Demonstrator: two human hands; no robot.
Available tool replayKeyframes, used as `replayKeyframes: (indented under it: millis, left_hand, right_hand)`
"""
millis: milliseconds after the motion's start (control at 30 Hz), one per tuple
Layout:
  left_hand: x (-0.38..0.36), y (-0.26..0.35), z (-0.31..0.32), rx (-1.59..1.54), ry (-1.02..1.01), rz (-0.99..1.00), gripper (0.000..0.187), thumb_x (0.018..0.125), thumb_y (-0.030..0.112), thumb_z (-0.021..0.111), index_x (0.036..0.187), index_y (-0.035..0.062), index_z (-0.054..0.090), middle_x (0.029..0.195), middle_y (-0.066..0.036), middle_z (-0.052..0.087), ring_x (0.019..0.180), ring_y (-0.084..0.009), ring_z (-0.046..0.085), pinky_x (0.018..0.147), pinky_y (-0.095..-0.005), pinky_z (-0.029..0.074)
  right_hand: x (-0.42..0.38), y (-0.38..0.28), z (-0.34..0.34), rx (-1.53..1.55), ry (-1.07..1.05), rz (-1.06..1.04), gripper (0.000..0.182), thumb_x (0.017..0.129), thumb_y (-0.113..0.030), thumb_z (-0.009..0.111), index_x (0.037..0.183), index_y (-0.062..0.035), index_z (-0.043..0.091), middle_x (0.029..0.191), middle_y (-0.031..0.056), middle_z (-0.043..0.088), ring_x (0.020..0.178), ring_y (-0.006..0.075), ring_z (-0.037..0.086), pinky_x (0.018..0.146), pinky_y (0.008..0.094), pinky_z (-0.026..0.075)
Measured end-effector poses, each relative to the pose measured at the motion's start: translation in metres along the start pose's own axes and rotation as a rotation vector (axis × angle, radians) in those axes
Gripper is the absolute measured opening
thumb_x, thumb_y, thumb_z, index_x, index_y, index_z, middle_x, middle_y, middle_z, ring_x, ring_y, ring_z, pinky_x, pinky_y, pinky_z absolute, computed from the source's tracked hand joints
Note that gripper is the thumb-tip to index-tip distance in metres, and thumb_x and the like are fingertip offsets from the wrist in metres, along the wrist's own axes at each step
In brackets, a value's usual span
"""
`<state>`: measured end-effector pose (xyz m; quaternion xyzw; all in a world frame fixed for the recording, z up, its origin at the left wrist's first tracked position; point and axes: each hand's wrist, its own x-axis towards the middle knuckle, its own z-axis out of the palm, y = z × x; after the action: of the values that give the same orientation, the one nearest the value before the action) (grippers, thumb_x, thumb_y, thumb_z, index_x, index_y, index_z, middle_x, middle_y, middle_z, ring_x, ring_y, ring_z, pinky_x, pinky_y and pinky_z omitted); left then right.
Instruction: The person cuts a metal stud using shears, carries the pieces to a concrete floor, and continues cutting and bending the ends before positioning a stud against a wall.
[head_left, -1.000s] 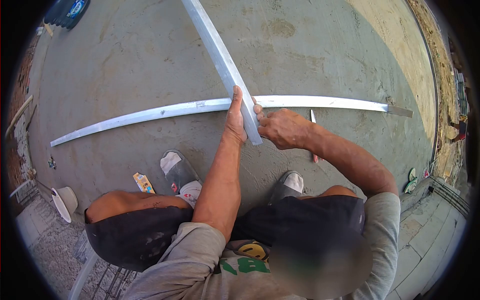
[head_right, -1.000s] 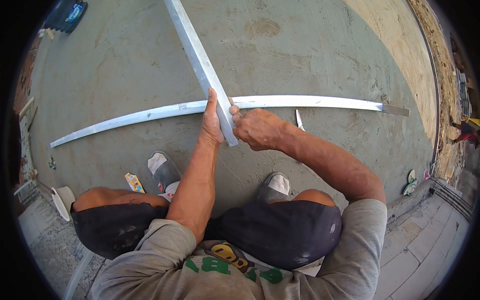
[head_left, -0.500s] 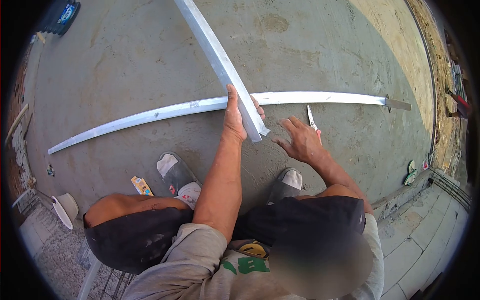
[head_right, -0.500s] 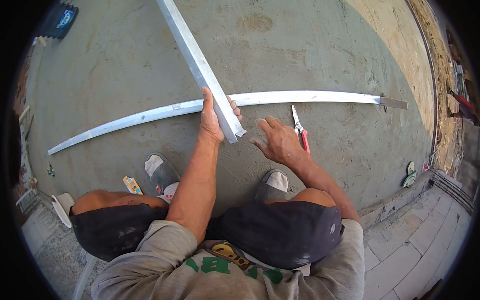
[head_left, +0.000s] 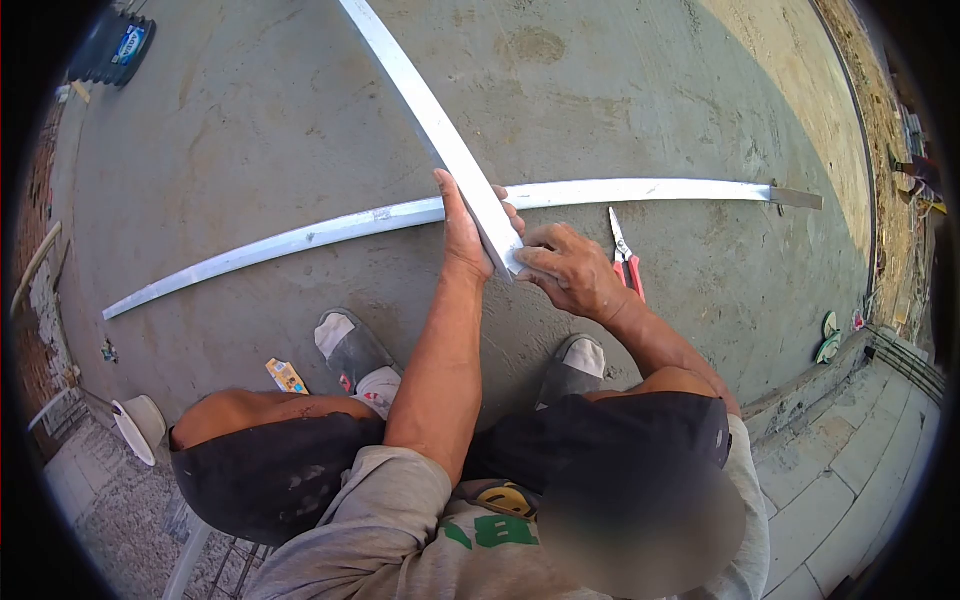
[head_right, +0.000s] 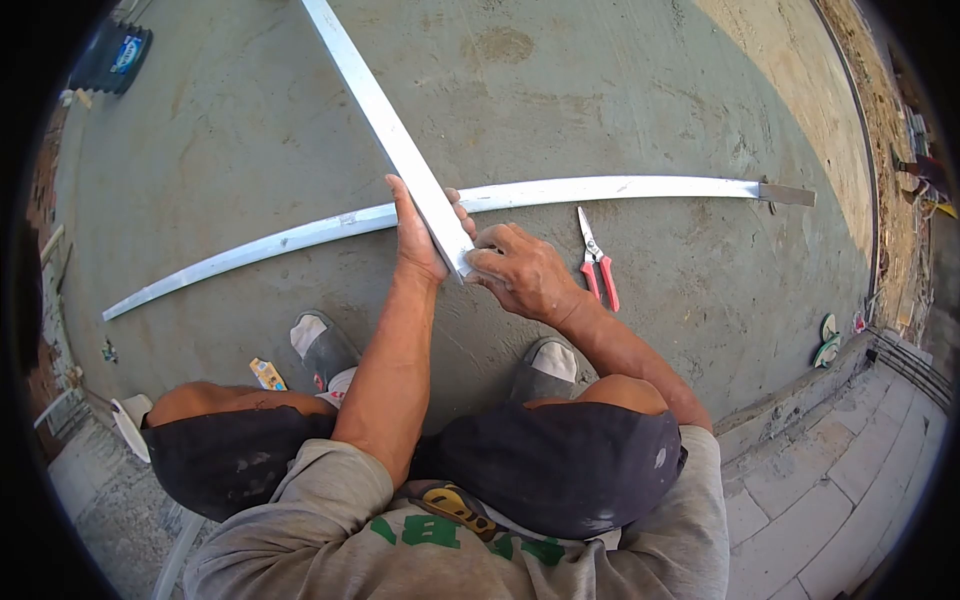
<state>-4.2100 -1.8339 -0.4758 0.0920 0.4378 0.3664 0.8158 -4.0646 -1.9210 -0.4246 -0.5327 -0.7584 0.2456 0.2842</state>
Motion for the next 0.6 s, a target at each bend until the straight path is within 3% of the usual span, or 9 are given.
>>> replayKeyframes:
  millis: [300, 400, 600]
  left_hand:
    - [0.001, 0.001, 0.005, -0.116, 0.017, 0.057, 0.080, 0.080, 0.087, 0.032, 0.082, 0.0097, 0.052, 0.061, -0.004, 0.051, 0.052, -0.0165, 0.058, 0.045, -0.0294, 0.050]
    - [0.003, -0.001, 0.002, -0.077, 0.020, 0.088, 0.078, 0.081, 0.085, 0.033, 0.082, 0.0101, 0.052, 0.063, -0.003, 0.051, 0.054, -0.0153, 0.057, 0.045, -0.0281, 0.049]
    - [-0.001, -0.004, -0.012, 0.022, 0.026, 0.069, 0.079, 0.082, 0.085, 0.031, 0.084, 0.0087, 0.052, 0.067, -0.004, 0.051, 0.061, -0.0155, 0.058, 0.047, -0.0297, 0.049]
  right_hand:
    - [0.035, 0.002, -0.020, 0.060, -0.267, -0.141, 0.014, 0.073, -0.007, 0.072, 0.080, -0.0047, 0.060, 0.088, 0.0110, 0.061, 0.084, 0.0300, 0.064, 0.071, 0.0413, 0.051]
    - [0.044, 0.009, -0.019, 0.109, -0.363, -0.061, 0.014, 0.075, -0.009, 0.072, 0.080, -0.0031, 0.060, 0.084, 0.0133, 0.063, 0.082, 0.0339, 0.064, 0.072, 0.0436, 0.051]
    - [0.063, 0.010, -0.008, 0.061, -0.563, 0.087, 0.015, 0.077, -0.014, 0.074, 0.082, -0.0028, 0.065, 0.084, 0.0123, 0.066, 0.080, 0.0324, 0.065, 0.074, 0.0432, 0.050]
